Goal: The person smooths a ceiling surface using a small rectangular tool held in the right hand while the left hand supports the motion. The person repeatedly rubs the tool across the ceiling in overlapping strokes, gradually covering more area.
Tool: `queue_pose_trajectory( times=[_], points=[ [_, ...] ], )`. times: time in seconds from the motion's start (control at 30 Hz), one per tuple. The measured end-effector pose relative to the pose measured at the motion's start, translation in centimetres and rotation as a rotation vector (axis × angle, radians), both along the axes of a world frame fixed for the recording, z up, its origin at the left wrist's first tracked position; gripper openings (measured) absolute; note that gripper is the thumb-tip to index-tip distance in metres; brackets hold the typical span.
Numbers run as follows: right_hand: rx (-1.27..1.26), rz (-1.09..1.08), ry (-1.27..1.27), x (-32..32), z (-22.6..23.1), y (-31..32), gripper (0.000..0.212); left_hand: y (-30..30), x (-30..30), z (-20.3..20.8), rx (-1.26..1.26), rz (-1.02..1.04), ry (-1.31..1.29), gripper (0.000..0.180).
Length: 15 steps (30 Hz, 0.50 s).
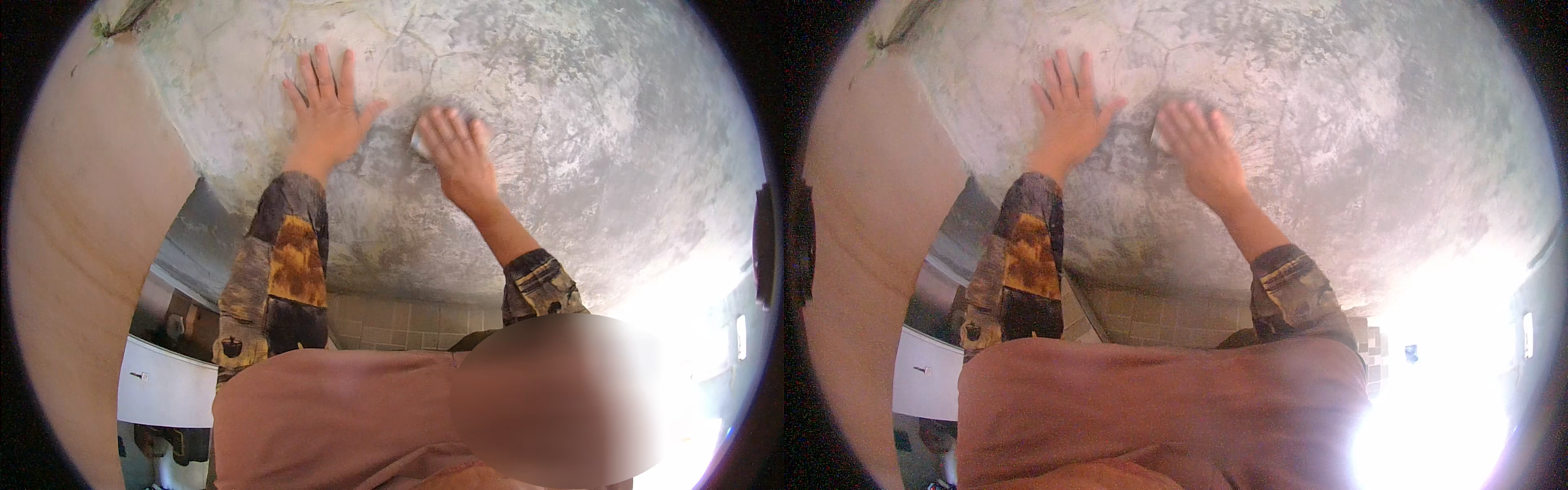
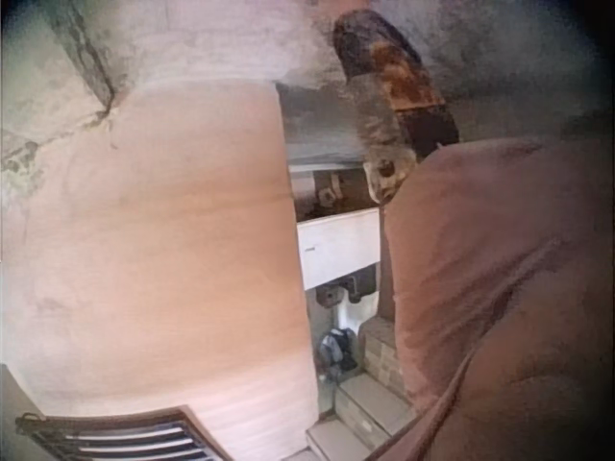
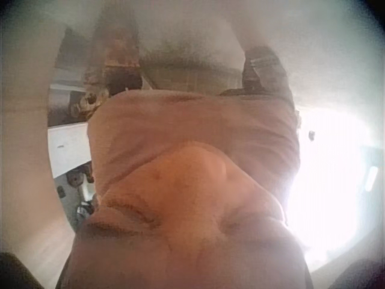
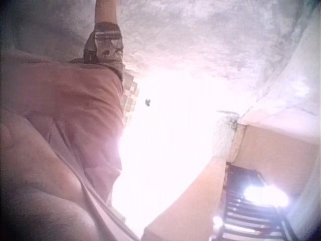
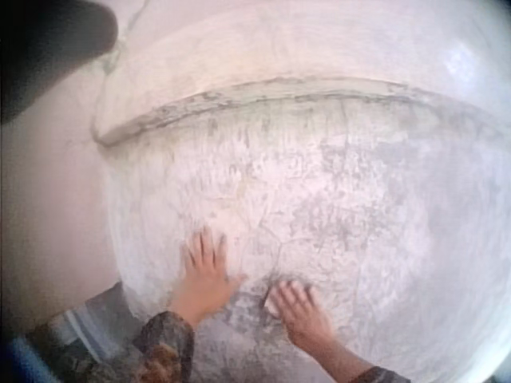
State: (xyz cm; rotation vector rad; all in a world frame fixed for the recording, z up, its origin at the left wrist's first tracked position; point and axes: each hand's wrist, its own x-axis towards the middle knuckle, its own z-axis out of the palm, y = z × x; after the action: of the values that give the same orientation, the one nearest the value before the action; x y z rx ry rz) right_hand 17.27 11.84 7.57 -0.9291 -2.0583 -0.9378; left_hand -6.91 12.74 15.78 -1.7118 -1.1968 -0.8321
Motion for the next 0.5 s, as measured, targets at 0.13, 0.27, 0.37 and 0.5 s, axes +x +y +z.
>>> queue_pose_trajectory(
  times=[0.13,0.27,0.37,0.5],
  points=[
    [-0.270,0.186,-0.265,1.2,-5.7,-2.1,0.073,-1.1,-0.1,-4.5,-0.079,0.010,-0.030,0.090],
    [-0.262,0.113,-0.293,4.3,-8.0,-2.7,0.072,-3.5,0.3,-10.4,-0.283,0.079,-0.069,0.090],
    [-0.161,-0.001,-0.195,4.0,-8.0,-1.5,0.071,-4.4,2.0,-13.4,-0.342,0.042,-0.218,0.086],
    [-0.237,0.012,-0.262,1.7,-9.8,-1.6,0.071,-5.3,5.5,-16.7,-0.407,-0.107,-0.524,0.082]
  ],
)
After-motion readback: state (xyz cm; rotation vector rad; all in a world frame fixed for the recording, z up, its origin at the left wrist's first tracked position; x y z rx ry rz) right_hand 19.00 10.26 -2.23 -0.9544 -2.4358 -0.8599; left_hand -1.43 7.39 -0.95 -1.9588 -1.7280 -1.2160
